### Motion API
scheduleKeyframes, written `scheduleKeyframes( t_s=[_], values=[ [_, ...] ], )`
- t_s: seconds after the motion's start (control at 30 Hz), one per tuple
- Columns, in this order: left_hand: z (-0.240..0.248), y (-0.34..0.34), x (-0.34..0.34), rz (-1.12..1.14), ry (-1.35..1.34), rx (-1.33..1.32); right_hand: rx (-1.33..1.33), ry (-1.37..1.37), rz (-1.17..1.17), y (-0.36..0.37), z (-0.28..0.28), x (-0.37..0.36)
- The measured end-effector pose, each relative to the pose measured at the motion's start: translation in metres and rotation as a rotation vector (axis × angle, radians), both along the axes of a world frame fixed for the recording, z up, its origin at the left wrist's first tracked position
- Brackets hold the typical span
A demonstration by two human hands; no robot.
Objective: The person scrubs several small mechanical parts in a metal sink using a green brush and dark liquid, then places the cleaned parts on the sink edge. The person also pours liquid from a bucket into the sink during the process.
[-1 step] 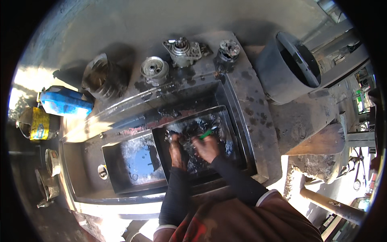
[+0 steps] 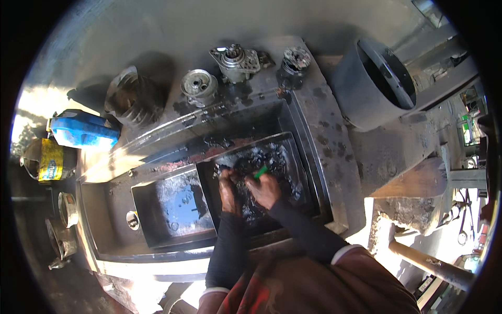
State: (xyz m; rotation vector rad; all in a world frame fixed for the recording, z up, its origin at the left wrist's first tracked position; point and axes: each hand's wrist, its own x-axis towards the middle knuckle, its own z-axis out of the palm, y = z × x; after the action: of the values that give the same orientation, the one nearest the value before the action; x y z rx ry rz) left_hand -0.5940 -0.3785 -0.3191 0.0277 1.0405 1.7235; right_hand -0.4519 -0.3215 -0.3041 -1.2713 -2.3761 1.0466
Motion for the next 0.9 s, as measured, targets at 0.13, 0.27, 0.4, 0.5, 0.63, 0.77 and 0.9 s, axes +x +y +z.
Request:
scheduleKeyframes(
  t_s=[0.13, 0.27, 0.4, 0.5, 0.63, 0.77, 0.9],
  values=[
    [0.007, 0.003, -0.004, -0.028, -0.214, 0.025, -0.078, -0.224, -0.366, 0.023, -0.038, 0.017],
    [0.021, 0.008, -0.008, -0.009, -0.141, 0.016, -0.045, -0.540, 0.335, 0.032, -0.028, 0.024],
    [0.028, 0.009, -0.002, -0.006, -0.085, -0.025, -0.416, 0.061, -0.258, 0.009, 0.000, 0.017],
    [0.026, 0.005, 0.003, 0.006, 0.134, -0.289, -0.207, 0.161, -0.179, -0.005, -0.004, 0.007],
    [0.016, 0.001, -0.009, -0.140, 0.211, -0.159, -0.024, -0.240, -0.235, 0.013, -0.029, 0.010],
    [0.007, -0.004, -0.023, -0.414, 0.774, -0.171, -0.264, -0.312, 0.048, 0.033, -0.024, 0.022],
    [0.016, -0.016, -0.013, -0.618, 1.302, -0.528, -0.472, 0.314, -0.165, 0.029, -0.004, 0.014]
  ],
)
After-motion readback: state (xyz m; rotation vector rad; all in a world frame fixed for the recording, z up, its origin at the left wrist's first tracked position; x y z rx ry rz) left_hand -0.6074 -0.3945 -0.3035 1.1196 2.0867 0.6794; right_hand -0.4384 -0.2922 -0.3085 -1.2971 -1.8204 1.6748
